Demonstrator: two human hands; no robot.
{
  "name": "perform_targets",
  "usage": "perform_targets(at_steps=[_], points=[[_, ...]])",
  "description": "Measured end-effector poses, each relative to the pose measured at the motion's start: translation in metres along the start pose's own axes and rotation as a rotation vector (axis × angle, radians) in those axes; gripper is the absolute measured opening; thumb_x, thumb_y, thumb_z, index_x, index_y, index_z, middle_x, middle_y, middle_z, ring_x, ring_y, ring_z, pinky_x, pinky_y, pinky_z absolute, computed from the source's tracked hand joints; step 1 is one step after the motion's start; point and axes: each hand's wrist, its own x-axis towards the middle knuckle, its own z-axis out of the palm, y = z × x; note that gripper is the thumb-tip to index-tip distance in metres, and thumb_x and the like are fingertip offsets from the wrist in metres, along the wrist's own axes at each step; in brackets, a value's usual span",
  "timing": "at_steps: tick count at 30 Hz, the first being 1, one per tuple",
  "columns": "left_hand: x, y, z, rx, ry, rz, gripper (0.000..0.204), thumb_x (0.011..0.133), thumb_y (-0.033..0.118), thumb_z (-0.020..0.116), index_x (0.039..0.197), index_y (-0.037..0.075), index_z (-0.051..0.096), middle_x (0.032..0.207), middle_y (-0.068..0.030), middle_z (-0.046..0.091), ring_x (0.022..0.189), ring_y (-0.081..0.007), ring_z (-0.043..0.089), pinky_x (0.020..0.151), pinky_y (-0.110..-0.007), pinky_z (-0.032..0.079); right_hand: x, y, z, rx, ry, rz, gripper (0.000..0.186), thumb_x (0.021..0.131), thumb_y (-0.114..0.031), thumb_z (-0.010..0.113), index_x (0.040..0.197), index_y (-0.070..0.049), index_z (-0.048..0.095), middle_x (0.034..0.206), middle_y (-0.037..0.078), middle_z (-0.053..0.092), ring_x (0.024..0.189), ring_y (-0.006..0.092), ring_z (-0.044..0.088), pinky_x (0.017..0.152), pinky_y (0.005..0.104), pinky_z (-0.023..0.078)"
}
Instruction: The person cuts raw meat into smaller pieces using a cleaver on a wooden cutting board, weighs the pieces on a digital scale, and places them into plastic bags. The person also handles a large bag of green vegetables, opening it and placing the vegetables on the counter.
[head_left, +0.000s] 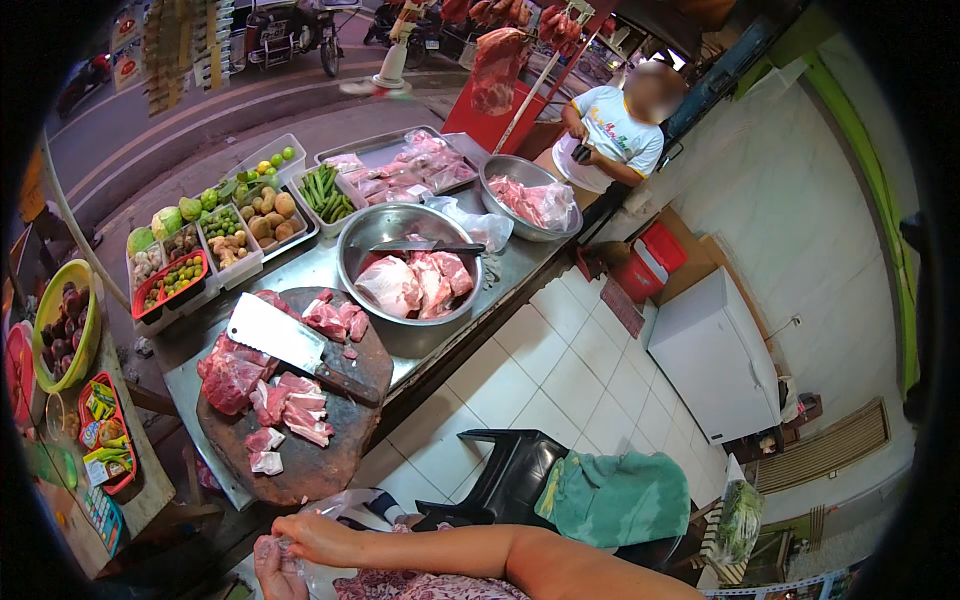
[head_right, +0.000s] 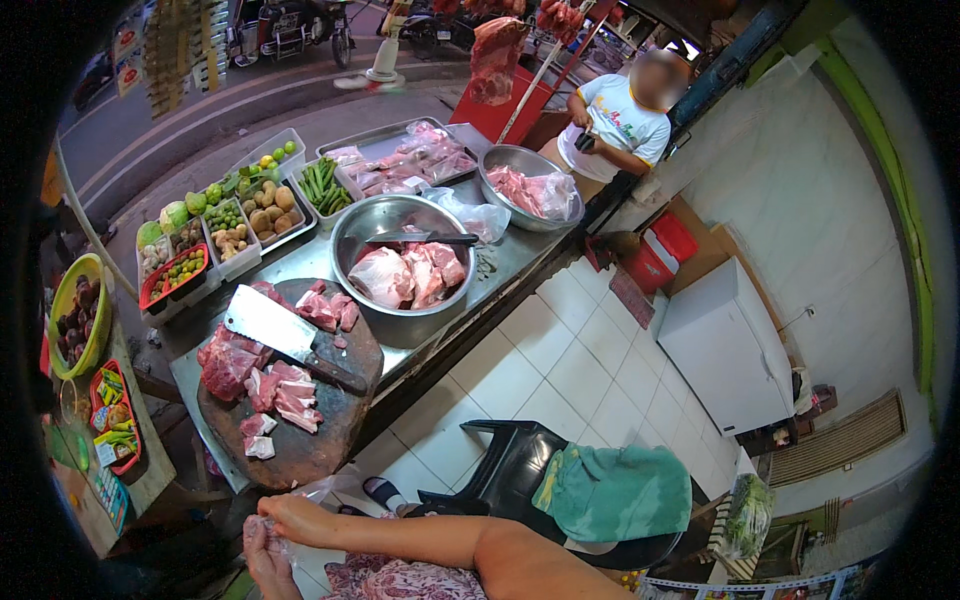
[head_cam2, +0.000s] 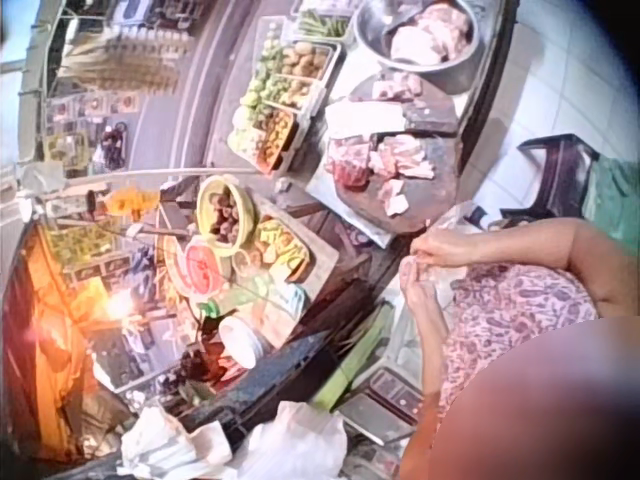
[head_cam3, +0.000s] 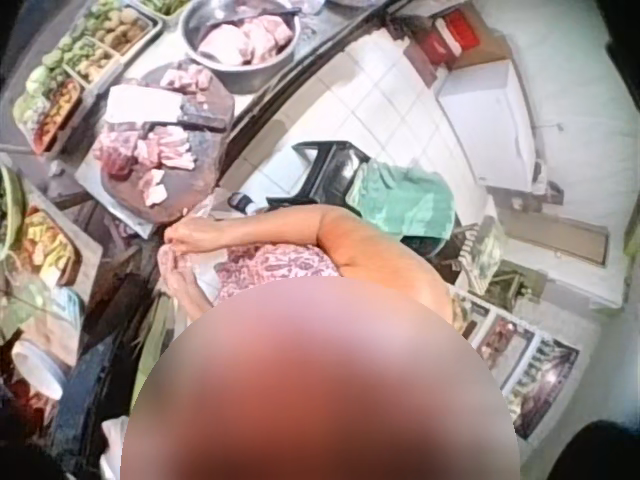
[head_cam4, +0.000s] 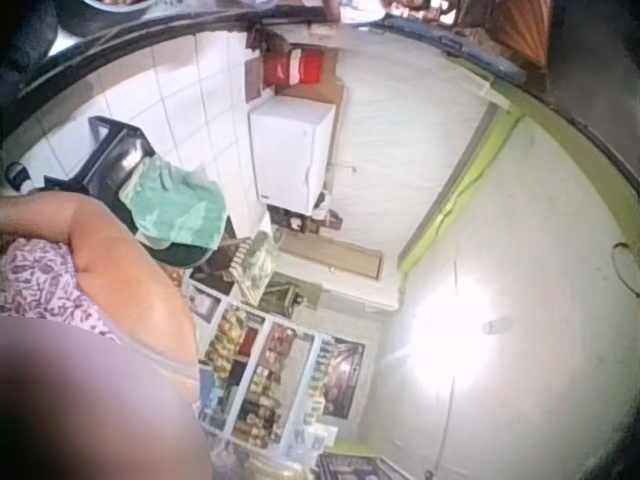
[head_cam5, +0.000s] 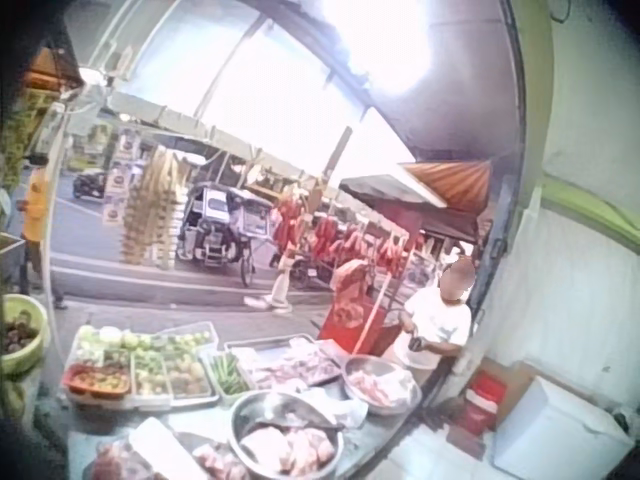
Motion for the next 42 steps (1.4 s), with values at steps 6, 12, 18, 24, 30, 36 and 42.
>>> perform_targets(at_steps=[6,12,18,24,30,36,42], points=[[0.0,-0.005,-0.004,0.084,0.068,-0.068,0.041,0.09,0.001,0.056,0.13,0.003,0.052,0.118,-0.0115,0.062,0.109,-0.0256,0.06,0.098,-0.043,0.048,-0.001,0.034,0.005,-0.165,-0.01,0.072,0.026,0.085,-0.006,0.06,0.11,0.001,0.062,0.105,0.021,0.064,0.091,0.036,0.064,0.08,0.0428,0.051],[-0.02,0.019,0.02,-0.044,-0.157,0.002,0.065,0.087,0.007,0.068,0.144,0.006,0.037,0.118,-0.0104,0.06,0.103,-0.0199,0.063,0.089,-0.033,0.052,0.009,0.029,0.016,-0.013,-0.122,0.04,0.039,0.08,-0.02,0.075,0.112,0.0,0.064,0.083,0.016,0.066,0.069,0.0291,0.063,0.063,0.0396,0.05],[-0.022,0.038,-0.036,0.154,-0.151,-0.137,0.038,0.084,-0.003,0.064,0.12,0.005,0.061,0.097,-0.0032,0.065,0.086,-0.0178,0.066,0.075,-0.034,0.054,0.057,0.05,-0.023,0.147,-0.053,0.341,0.014,0.091,-0.011,0.067,0.101,-0.002,0.068,0.075,0.001,0.064,0.066,0.009,0.058,0.057,0.0297,0.049],[-0.013,0.015,-0.045,1.593,0.346,0.455,0.053,0.078,-0.014,0.045,0.128,-0.003,0.055,0.11,-0.0247,0.058,0.091,-0.0438,0.061,0.084,-0.044,0.049,0.106,0.063,-0.019,-0.784,0.192,-0.275,0.05,0.081,-0.022,0.074,0.128,-0.016,0.06,0.133,0.018,0.053,0.12,0.0404,0.049,0.098,0.0471,0.044],[-0.024,0.03,-0.035,0.82,0.267,0.131,0.068,0.076,-0.02,0.041,0.141,0.0,0.047,0.132,-0.0155,0.055,0.081,-0.026,0.067,0.079,-0.035,0.056,0.105,0.096,-0.017,-1.007,0.139,-0.249,0.03,0.079,-0.01,0.061,0.109,-0.013,0.062,0.12,0.019,0.051,0.101,0.0372,0.051,0.081,0.0449,0.046],[0.003,0.029,-0.01,1.014,0.102,0.312,0.068,0.077,-0.023,0.04,0.143,-0.003,0.043,0.149,-0.0122,0.041,0.127,-0.0239,0.052,0.101,-0.032,0.046,0.094,0.043,-0.038,0.861,0.088,0.303,0.029,0.079,0.006,0.053,0.104,-0.006,0.06,0.093,0.007,0.065,0.069,0.0129,0.061,0.058,0.0293,0.051],[0.012,0.05,0.028,0.699,-0.084,0.247,0.078,0.076,-0.023,0.039,0.15,0.001,0.031,0.153,-0.0114,0.034,0.128,-0.0222,0.046,0.094,-0.031,0.049,0.088,-0.006,-0.014,0.875,-0.285,0.384,0.037,0.086,-0.01,0.067,0.12,-0.003,0.055,0.11,0.009,0.063,0.093,0.0157,0.063,0.079,0.0287,0.053]])
